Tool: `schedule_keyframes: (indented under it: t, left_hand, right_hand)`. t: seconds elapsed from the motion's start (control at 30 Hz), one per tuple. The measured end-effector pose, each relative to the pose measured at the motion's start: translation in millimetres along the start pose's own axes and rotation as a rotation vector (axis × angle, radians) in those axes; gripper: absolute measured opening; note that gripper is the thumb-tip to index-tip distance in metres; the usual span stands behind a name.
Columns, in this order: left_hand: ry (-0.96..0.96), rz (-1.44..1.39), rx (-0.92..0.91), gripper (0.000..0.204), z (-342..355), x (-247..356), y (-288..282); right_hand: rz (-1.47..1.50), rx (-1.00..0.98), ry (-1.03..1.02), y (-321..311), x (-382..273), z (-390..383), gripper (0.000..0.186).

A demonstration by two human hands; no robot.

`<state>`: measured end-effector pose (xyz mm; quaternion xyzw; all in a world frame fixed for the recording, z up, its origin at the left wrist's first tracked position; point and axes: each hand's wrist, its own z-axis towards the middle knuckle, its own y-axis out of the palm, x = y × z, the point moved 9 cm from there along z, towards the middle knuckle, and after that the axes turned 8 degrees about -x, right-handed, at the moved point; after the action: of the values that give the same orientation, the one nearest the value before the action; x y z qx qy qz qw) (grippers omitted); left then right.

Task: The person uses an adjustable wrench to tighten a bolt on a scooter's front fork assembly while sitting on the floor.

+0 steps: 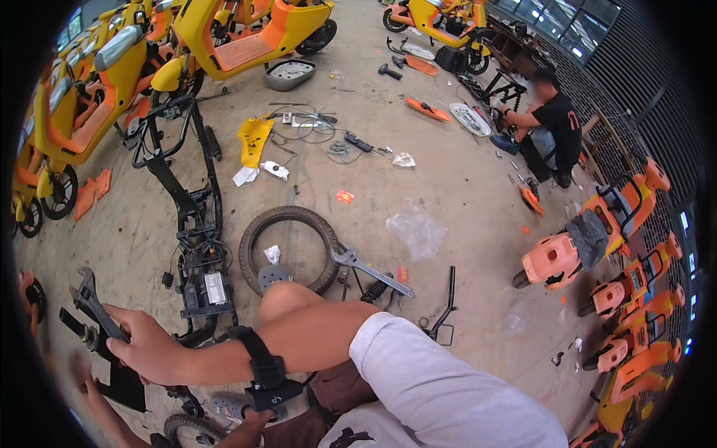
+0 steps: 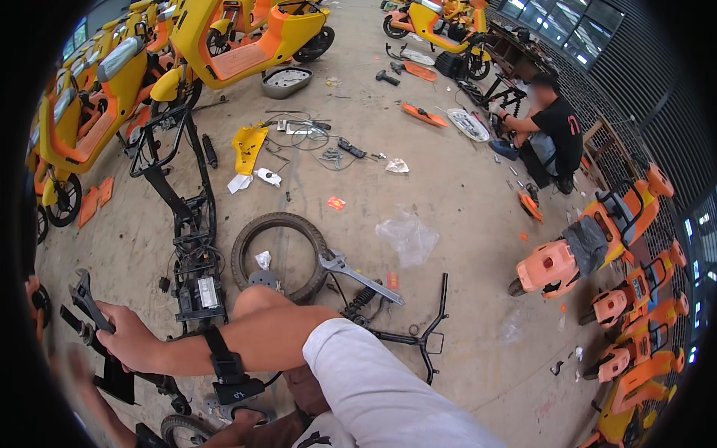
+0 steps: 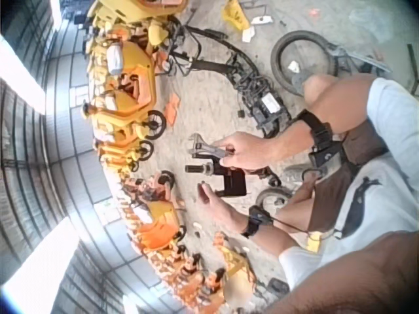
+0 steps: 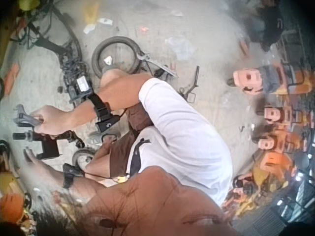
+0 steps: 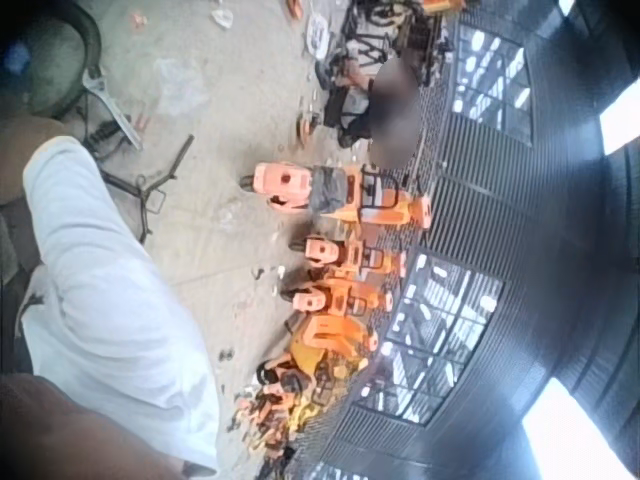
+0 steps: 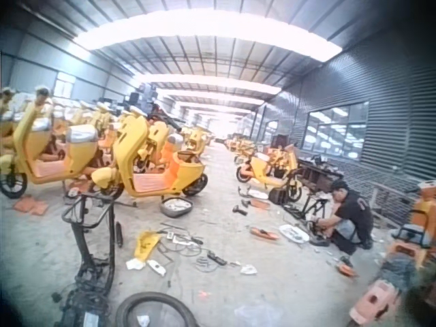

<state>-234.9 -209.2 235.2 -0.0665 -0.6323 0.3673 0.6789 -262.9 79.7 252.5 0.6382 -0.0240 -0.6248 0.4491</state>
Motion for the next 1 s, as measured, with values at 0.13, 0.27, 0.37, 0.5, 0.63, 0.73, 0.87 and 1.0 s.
schedule_keyframes:
  t: [0.13, 0.27, 0.37, 0.5, 0.63, 0.73, 0.87, 1.0]
  left_hand:
    - [-0.048, -0.072, -0.096, 0.044, 25.6, -18.6, 3.4]
    - [-0.051, -0.097, -0.130, 0.045, 38.6, -28.1, 4.8]
    - [-0.137, -0.095, -0.117, 0.045, 37.8, -19.2, 31.3]
    - [-0.017, -0.016, 0.059, 0.041, 20.8, 8.3, 11.7]
    - [0.155, 0.090, 0.299, 0.030, -35.9, 22.5, -24.4]
    - [0.341, -0.055, 0.063, 0.023, -103.5, 120.5, 2.7]
    - [0.966, 0.001, -0.386, 0.021, -184.9, 281.3, 65.2]
    - [1.048, -0.024, -0.408, 0.022, -209.7, 282.5, 80.0]
  right_hand:
    - [0.031, 0.040, 0.018, -10.2, -1.8, 0.1, 0.056]
    - [0.022, 0.045, 0.035, -16.2, -2.4, -2.4, 0.055]
    - [0.002, 0.112, 0.032, -30.2, -7.1, -7.9, 0.055]
    - [0.023, 0.078, -0.011, -30.5, -21.6, -8.9, 0.055]
    - [0.022, 0.106, 0.086, -25.5, 9.8, 7.6, 0.054]
    - [-0.101, 0.153, 0.113, -45.2, 1.7, 4.4, 0.050]
    - [-0.183, 0.281, 0.230, -55.6, -7.3, -8.8, 0.021]
    - [-0.059, 0.206, 0.160, -65.7, -0.6, 1.6, 0.012]
